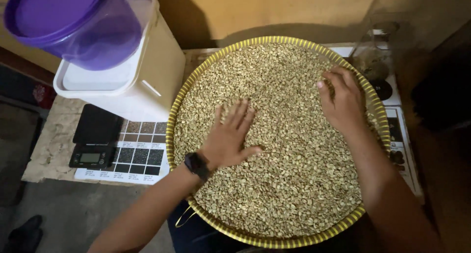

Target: Manually sorting green coffee beans in a large tray to identify and remove defects.

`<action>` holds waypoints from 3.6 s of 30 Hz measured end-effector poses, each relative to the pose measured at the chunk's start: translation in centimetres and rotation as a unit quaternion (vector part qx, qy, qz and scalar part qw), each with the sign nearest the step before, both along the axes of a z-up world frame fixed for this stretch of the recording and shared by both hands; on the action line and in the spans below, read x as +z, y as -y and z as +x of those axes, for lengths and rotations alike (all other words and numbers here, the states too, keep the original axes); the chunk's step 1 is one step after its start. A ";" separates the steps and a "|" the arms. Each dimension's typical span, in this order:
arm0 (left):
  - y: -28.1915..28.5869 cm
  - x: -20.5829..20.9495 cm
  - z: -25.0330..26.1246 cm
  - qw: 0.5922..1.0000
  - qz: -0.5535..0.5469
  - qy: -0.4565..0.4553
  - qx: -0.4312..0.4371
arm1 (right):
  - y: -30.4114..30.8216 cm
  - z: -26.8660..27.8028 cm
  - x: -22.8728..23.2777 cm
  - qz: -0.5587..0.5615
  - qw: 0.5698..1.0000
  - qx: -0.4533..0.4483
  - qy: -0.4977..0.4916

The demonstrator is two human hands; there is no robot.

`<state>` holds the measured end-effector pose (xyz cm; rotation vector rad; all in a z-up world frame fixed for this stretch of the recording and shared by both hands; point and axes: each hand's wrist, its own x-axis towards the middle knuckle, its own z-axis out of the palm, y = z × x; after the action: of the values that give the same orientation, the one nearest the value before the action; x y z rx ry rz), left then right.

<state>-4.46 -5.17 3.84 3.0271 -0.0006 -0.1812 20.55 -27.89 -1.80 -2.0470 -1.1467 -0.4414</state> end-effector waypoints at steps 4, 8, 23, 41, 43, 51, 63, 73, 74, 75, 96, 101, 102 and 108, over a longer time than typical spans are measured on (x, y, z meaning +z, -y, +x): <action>-3.0 0.3 -0.7 0.999 0.040 -0.005 0.023 | -0.1 0.1 0.0 -0.014 1.000 -0.004 0.022; -6.1 -0.3 -1.1 0.998 0.039 0.002 0.046 | -0.1 0.2 -0.2 -0.008 1.000 0.002 0.016; 5.0 -0.6 -1.5 0.974 -0.155 0.076 -0.146 | 0.2 0.8 -0.9 -0.015 1.000 0.013 0.007; -2.6 -0.8 2.5 0.997 -0.048 0.055 -0.023 | 0.4 0.1 1.0 -0.003 1.000 0.017 -0.023; -4.6 -0.8 2.9 0.999 -0.017 0.029 0.025 | 0.4 -0.3 1.3 -0.004 0.999 0.013 -0.039; -3.3 0.3 8.9 0.992 -0.076 0.044 0.088 | 0.2 -0.2 1.1 -0.019 1.000 -0.014 -0.015; 8.2 -4.0 16.2 0.978 -0.118 0.131 -0.114 | 0.9 1.3 0.1 0.037 0.998 -0.035 -0.028; 10.2 -5.2 8.7 0.939 -0.158 0.199 -0.231 | 1.1 1.3 0.9 0.066 0.997 -0.030 -0.010; 9.3 -3.9 8.5 0.946 -0.178 0.148 -0.226 | 1.2 1.4 0.8 0.073 0.997 -0.029 -0.012; 8.3 -2.6 8.3 0.950 -0.199 0.097 -0.221 | 1.2 1.5 0.8 0.080 0.996 -0.028 -0.013; 4.2 -3.6 19.7 0.989 -0.106 0.093 -0.050 | 1.0 2.0 0.2 0.080 0.995 -0.049 -0.017; 8.4 -4.5 19.1 0.969 -0.130 0.162 -0.136 | 1.3 2.1 0.4 0.083 0.995 -0.051 0.004; 9.2 -4.5 18.7 0.960 -0.136 0.186 -0.156 | 1.2 2.0 0.6 0.086 0.995 -0.050 0.009; 14.6 -9.0 15.5 0.908 -0.243 0.270 -0.208 | 2.1 3.9 -0.8 0.082 0.994 -0.040 0.054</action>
<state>11.08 -19.75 -5.19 2.4363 -0.6353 0.5468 24.44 -29.97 -2.59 -1.9514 -1.0568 -0.6708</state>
